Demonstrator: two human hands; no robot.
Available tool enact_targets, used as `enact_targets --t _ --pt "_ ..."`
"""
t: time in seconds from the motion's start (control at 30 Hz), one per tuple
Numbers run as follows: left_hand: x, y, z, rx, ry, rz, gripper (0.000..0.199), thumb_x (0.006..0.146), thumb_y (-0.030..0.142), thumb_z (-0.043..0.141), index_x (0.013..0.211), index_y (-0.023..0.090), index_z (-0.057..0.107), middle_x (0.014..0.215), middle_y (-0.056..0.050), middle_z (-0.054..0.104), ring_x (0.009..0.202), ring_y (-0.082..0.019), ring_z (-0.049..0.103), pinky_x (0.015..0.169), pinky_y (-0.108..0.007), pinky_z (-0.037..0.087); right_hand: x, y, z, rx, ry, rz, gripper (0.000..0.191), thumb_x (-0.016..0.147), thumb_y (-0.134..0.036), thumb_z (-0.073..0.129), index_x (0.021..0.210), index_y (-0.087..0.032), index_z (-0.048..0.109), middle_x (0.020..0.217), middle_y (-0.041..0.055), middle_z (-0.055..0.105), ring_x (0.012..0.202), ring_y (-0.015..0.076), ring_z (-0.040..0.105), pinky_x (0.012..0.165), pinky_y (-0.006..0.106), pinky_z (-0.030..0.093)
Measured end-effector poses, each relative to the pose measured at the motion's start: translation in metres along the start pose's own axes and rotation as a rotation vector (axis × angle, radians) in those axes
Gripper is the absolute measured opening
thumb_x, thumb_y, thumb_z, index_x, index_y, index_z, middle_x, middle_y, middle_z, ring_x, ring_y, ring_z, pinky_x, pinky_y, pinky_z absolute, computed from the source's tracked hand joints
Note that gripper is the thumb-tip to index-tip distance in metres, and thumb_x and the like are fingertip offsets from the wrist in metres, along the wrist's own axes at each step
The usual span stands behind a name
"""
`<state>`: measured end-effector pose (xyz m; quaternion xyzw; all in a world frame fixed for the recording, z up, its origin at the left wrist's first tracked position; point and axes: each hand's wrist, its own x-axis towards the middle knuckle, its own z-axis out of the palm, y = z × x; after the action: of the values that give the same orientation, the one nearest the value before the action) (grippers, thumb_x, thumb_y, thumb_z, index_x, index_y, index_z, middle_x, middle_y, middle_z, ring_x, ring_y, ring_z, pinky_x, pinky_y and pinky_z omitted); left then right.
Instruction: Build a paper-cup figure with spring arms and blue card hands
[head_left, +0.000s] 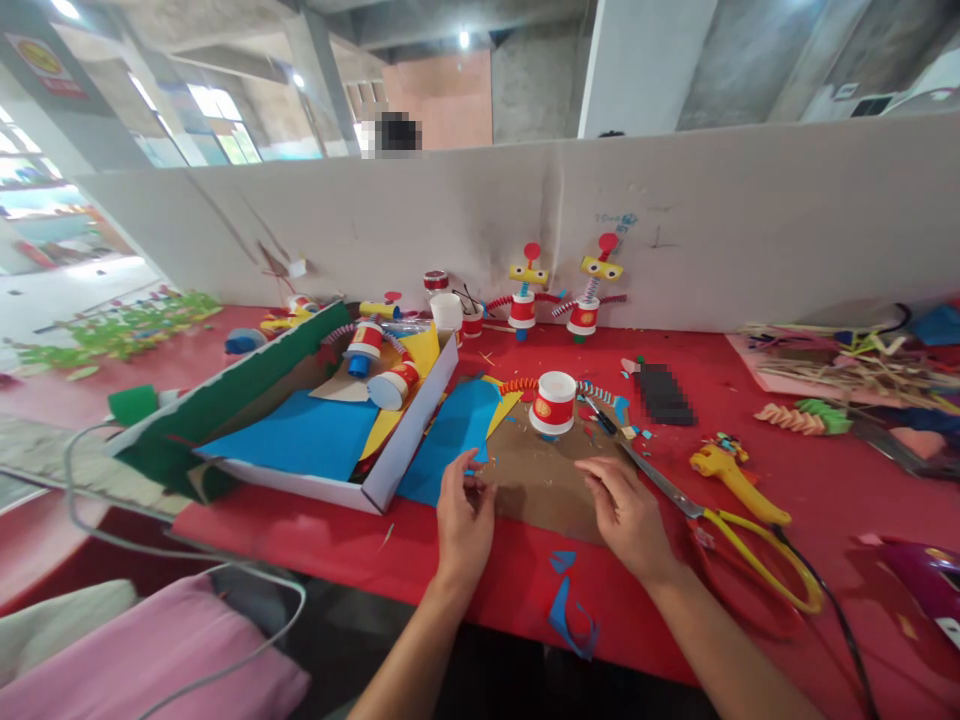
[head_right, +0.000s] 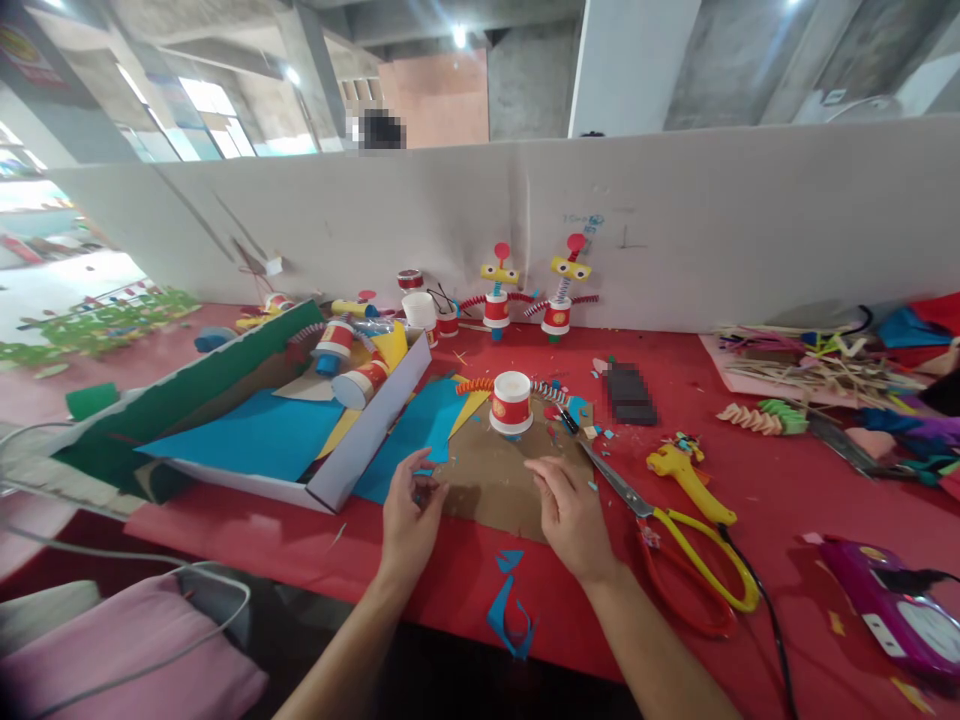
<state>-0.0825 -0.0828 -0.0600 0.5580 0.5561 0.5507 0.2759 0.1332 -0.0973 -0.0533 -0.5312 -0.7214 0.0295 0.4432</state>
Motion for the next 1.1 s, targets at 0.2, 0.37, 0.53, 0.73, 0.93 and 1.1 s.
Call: enact_targets --t 0.2,0.37,0.53,0.73,0.93,1.1 --pt "-0.008 0.018 -0.014 0.095 -0.174 0.083 0.017 0.087 0.021 0.053 0.097 0.019 0.067 0.082 -0.003 0.068 0.076 -0.016 0.064 0.069 -0.025 0.049 0.000 0.000 -0.003 -0.012 0.011 0.018 0.019 0.098 -0.025 0.041 0.100 -0.021 0.060 0.071 0.0011 0.068 0.064 0.0154 0.067 0.062 0.025 0.052" --pt "-0.042 0.045 -0.020 0.298 -0.578 0.237 0.024 0.075 0.037 0.073 0.096 0.025 0.074 0.095 -0.005 0.070 0.090 -0.022 0.062 0.079 -0.033 0.050 -0.001 0.003 -0.001 -0.051 -0.025 -0.002 0.018 0.097 -0.025 0.044 0.101 -0.020 0.061 0.081 0.0045 0.073 0.070 0.0173 0.070 0.062 0.026 0.051" --pt "-0.071 0.043 -0.006 0.419 -0.654 0.297 0.008 0.076 0.023 0.074 0.083 0.024 0.073 0.089 -0.003 0.069 0.085 -0.021 0.060 0.077 -0.035 0.048 -0.003 0.005 0.001 -0.071 -0.054 -0.045 0.017 0.096 -0.022 0.046 0.103 -0.020 0.062 0.093 0.0055 0.075 0.080 0.0187 0.072 0.069 0.027 0.052" --pt "-0.043 0.037 -0.009 0.174 -0.530 0.165 0.024 0.087 0.009 0.054 0.078 0.020 0.074 0.077 -0.003 0.070 0.072 -0.012 0.065 0.067 -0.020 0.050 -0.004 0.007 0.000 -0.077 -0.051 -0.067 0.017 0.096 -0.021 0.046 0.104 -0.020 0.061 0.094 0.0052 0.075 0.079 0.0181 0.072 0.069 0.026 0.052" --pt "0.026 0.031 -0.035 0.466 -0.092 0.198 0.029 0.086 0.013 0.054 0.107 0.021 0.072 0.112 -0.009 0.066 0.100 -0.021 0.065 0.089 -0.033 0.053 -0.005 0.004 -0.002 -0.021 -0.142 -0.061 0.019 0.096 -0.021 0.045 0.103 -0.019 0.063 0.090 0.0046 0.075 0.076 0.0175 0.070 0.069 0.028 0.051" --pt "0.029 0.020 -0.033 0.464 -0.117 0.292 0.030 0.086 0.021 0.058 0.114 0.023 0.068 0.118 -0.010 0.064 0.110 -0.023 0.061 0.095 -0.039 0.051 0.000 -0.014 -0.008 0.205 -0.609 -0.096 0.046 0.073 -0.042 0.077 0.114 -0.026 0.065 0.106 0.0028 0.067 0.098 0.0199 0.061 0.086 0.031 0.049"
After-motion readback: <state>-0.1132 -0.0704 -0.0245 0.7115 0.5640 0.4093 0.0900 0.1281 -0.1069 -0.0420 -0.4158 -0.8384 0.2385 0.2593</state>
